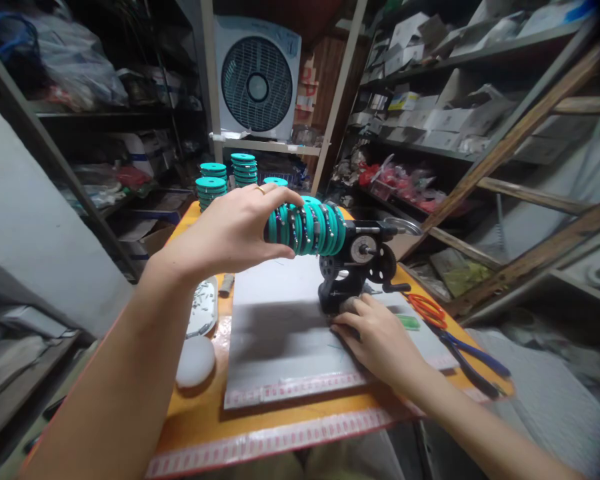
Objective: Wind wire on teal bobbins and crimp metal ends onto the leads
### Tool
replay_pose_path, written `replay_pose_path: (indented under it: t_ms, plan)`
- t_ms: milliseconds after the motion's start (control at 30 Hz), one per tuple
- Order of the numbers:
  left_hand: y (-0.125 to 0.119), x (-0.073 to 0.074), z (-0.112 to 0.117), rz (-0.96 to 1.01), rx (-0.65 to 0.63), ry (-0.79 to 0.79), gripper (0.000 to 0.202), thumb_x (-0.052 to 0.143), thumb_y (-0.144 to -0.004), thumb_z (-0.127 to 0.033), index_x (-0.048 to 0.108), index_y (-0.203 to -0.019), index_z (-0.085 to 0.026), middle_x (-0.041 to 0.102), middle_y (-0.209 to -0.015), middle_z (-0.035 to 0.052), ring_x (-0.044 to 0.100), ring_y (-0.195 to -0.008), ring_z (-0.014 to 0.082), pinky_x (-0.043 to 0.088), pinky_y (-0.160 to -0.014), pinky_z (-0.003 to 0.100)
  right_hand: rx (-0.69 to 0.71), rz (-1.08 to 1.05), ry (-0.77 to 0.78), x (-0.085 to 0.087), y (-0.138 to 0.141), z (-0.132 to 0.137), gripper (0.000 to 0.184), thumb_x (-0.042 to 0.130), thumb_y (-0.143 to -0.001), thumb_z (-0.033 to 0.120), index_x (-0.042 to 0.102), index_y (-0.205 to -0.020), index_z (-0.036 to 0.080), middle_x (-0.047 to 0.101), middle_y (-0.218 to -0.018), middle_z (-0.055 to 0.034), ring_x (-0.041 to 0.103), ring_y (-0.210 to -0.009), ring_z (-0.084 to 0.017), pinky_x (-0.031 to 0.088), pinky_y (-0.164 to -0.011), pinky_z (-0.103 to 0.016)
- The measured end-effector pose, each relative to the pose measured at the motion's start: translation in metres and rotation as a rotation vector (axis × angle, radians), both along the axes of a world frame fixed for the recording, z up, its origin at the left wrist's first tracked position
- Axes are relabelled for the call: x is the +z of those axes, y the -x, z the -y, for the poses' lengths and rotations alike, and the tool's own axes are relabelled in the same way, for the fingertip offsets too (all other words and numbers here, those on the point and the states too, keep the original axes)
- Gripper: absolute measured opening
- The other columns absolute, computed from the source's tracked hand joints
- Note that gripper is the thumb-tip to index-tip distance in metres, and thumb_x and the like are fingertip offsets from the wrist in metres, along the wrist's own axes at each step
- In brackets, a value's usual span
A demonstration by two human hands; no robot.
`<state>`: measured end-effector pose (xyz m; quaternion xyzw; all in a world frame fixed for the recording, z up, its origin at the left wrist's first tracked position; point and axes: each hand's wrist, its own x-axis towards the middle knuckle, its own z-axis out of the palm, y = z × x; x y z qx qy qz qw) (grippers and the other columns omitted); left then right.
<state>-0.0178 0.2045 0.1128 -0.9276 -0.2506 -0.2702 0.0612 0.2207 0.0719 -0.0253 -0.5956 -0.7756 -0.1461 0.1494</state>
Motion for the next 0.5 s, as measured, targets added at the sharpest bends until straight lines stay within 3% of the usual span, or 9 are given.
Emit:
replay_pose_path:
  t_ms: [133,233,367,500]
  plan:
    - [0.002,0.001,0.001,-0.025,0.001,-0.054,0.063,0.074,-0.071,-0.046,0.05,-0.125,-0.024,0.065,-0.116,0.0068,0.061,-0.102,0.0277,0.046,-0.081,0.036,0.007,-0.029,-0.028,-0.008,0.001,0.0,0.013,0.058,-0.087,0.014,0.068,-0.079,0.017,0.06,-0.079,-0.0076,0.055,-0.08,-0.025,0.049,-0.069,-0.039]
    - [0.003,0.003,0.003,-0.054,0.033,-0.136,0.066,0.078,-0.066,-0.048,0.053,-0.122,-0.023,0.065,-0.114,0.0082,0.059,-0.107,0.0313,0.043,-0.09,0.041,0.075,-0.162,-0.034,-0.003,0.004,0.002,0.017,0.049,-0.092,0.011,0.064,-0.089,0.017,0.06,-0.083,-0.0076,0.058,-0.077,-0.022,0.05,-0.066,-0.034]
    - [0.003,0.002,0.005,-0.083,0.033,-0.134,0.063,0.078,-0.066,-0.044,0.052,-0.119,-0.023,0.065,-0.112,0.0079,0.058,-0.107,0.0309,0.043,-0.089,0.041,0.224,-0.393,-0.162,0.025,0.015,0.003,0.016,0.048,-0.092,0.006,0.058,-0.097,0.018,0.062,-0.084,-0.0044,0.06,-0.074,-0.016,0.049,-0.063,-0.027]
    - [0.005,0.001,0.003,-0.028,0.016,-0.014,0.062,0.077,-0.069,-0.041,0.05,-0.121,-0.022,0.064,-0.113,0.0074,0.06,-0.101,0.0275,0.046,-0.077,0.035,0.284,-0.379,-0.359,0.064,0.027,-0.002,0.015,0.057,-0.088,0.006,0.061,-0.096,0.018,0.065,-0.085,-0.0041,0.063,-0.076,-0.016,0.05,-0.066,-0.026]
